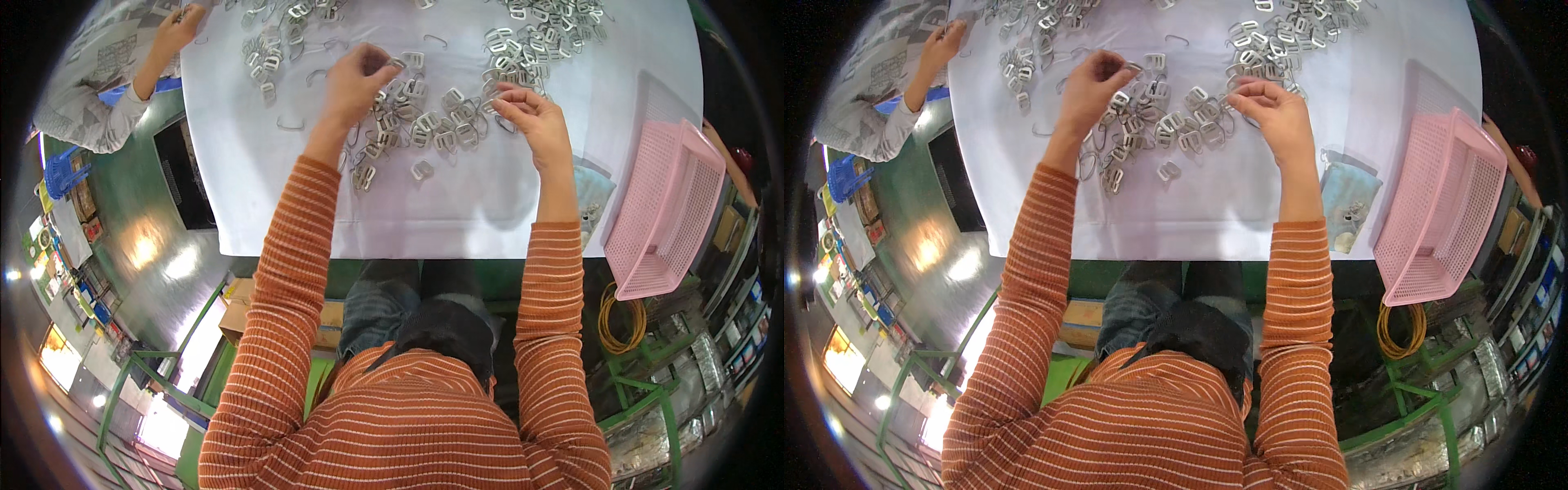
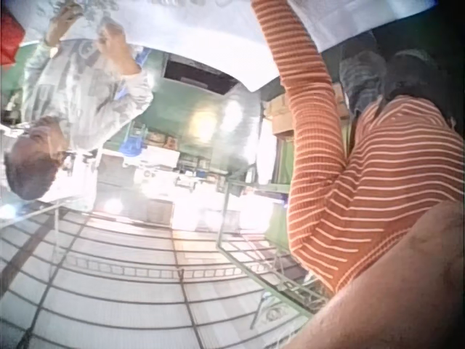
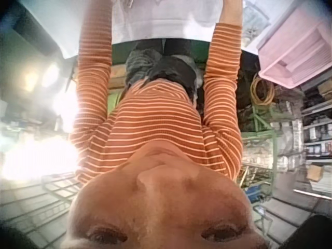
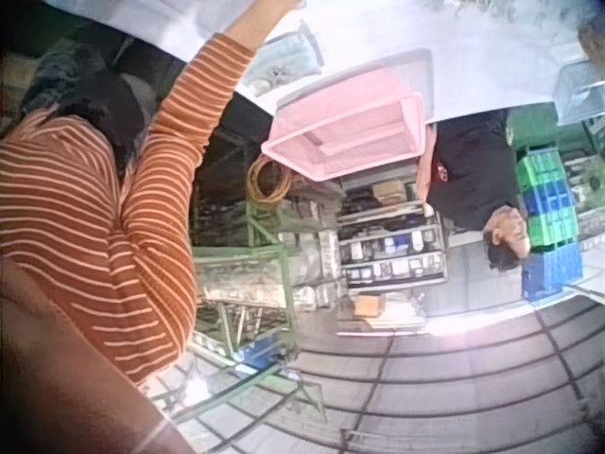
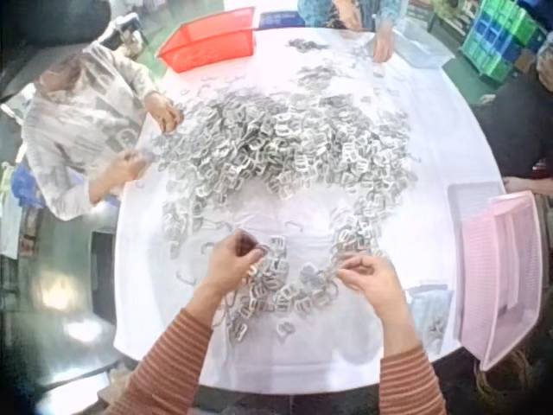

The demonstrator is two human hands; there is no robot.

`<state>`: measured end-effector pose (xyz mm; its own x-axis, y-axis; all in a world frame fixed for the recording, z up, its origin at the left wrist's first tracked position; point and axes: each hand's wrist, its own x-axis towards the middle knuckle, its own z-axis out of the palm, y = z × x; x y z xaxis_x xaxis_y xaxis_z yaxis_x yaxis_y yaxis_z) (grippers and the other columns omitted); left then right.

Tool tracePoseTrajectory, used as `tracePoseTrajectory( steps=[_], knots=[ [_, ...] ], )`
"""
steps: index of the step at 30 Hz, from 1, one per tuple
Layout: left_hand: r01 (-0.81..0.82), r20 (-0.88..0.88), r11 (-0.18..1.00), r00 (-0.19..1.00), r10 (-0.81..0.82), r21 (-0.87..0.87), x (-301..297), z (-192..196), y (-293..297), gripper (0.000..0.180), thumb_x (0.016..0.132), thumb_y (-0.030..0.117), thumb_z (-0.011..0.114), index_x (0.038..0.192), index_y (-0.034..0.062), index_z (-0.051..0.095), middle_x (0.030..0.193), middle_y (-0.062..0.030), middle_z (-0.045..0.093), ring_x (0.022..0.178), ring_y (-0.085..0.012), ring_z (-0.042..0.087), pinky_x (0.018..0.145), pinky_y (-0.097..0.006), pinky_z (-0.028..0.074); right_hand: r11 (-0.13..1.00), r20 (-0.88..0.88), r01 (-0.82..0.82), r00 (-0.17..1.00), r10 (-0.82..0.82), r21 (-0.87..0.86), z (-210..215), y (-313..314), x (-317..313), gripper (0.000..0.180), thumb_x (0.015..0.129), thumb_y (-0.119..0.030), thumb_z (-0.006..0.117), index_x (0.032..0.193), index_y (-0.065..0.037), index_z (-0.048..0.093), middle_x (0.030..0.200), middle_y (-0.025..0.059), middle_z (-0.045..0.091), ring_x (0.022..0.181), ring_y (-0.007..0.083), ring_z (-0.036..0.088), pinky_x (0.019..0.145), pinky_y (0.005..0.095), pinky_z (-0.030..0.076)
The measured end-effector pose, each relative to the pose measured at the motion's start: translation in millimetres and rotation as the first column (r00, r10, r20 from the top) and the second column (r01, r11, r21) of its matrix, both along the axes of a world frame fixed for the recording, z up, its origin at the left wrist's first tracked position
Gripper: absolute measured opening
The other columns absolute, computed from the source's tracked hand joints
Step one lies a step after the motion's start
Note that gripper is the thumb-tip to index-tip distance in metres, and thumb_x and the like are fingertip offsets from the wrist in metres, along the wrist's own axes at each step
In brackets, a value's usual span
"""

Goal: The person repeatedly picks up small metal hooks and rectangular metal pieces from a white table, joins them together by hand, and places the assembled units into a pink basket. The person occasionally sweeps the table surface to gather scattered parts. Coworkers are visible at the same table performing similar assembly.

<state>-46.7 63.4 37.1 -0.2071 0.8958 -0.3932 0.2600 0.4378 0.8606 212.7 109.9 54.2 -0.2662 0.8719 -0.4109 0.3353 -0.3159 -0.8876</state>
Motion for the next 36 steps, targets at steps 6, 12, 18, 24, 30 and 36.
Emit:
tracePoseTrajectory(
  steps=[6,12,18,24,30,36],
  knots=[
    [-0.111,0.562,0.993,0.820,0.108,-0.029,-12.2,-0.2,16.1,0.035,0.081,0.023,0.064,0.107,0.0007,0.055,0.091,-0.0107,0.060,0.078,-0.0168,0.061,0.067,-0.026,0.049,0.938,-0.303,0.081,0.934,-0.189,-0.336,-1.5,-3.2,0.1,0.019,0.077,-0.013,0.066,0.091,-0.001,0.061,0.088,0.0046,0.062,0.080,0.0155,0.059,0.069,0.0296,0.047],
    [0.224,-0.542,0.971,0.828,-0.144,0.084,12.1,-35.1,35.4,0.040,0.071,0.030,0.073,0.095,0.0021,0.059,0.072,-0.0080,0.060,0.064,-0.0156,0.058,0.060,-0.029,0.046,0.850,0.477,-0.432,0.840,0.258,0.301,-25.2,-3.0,-45.6,0.016,0.076,-0.014,0.064,0.088,-0.005,0.059,0.077,0.0041,0.057,0.071,0.0148,0.057,0.060,0.0295,0.045],
    [0.073,0.369,0.997,0.927,-0.063,-0.012,-15.7,0.6,5.3,0.027,0.076,0.023,0.069,0.093,0.0048,0.058,0.074,-0.0016,0.059,0.064,-0.0100,0.054,0.056,-0.022,0.042,0.947,0.025,-0.315,0.948,0.316,-0.060,-14.5,4.7,-12.1,0.016,0.074,-0.013,0.065,0.084,-0.006,0.056,0.075,-0.0005,0.054,0.065,0.0114,0.054,0.056,0.0245,0.041],
    [0.078,0.196,0.985,0.980,-0.047,-0.155,4.8,-4.6,-2.3,0.022,0.078,0.022,0.068,0.088,0.0051,0.058,0.072,0.0014,0.058,0.067,-0.0103,0.057,0.053,-0.022,0.041,0.981,-0.102,-0.093,0.992,0.077,-0.167,-0.7,-10.0,-11.6,0.014,0.074,-0.016,0.065,0.079,-0.007,0.058,0.074,-0.0006,0.056,0.066,0.0099,0.054,0.054,0.0232,0.040],
    [0.227,-0.363,0.974,0.906,-0.216,-0.014,28.9,-11.6,-3.4,0.028,0.074,0.022,0.071,0.089,0.0040,0.056,0.068,0.0011,0.057,0.062,-0.0107,0.054,0.052,-0.024,0.041,0.898,0.486,-0.375,0.844,0.227,0.231,-34.5,-25.4,-22.0,0.018,0.074,-0.018,0.067,0.084,-0.006,0.059,0.074,0.0019,0.057,0.066,0.0117,0.057,0.053,0.0245,0.041],
    [0.124,0.684,0.990,0.729,-0.040,-0.074,-3.6,19.6,-23.9,0.018,0.078,0.018,0.066,0.090,0.0064,0.058,0.073,0.0016,0.058,0.062,-0.0104,0.054,0.048,-0.019,0.036,0.931,-0.429,-0.060,0.897,-0.108,-0.361,0.2,-29.6,19.2,0.026,0.074,-0.017,0.068,0.094,-0.005,0.059,0.081,0.0020,0.061,0.072,0.0128,0.059,0.056,0.0254,0.043]
  ],
)
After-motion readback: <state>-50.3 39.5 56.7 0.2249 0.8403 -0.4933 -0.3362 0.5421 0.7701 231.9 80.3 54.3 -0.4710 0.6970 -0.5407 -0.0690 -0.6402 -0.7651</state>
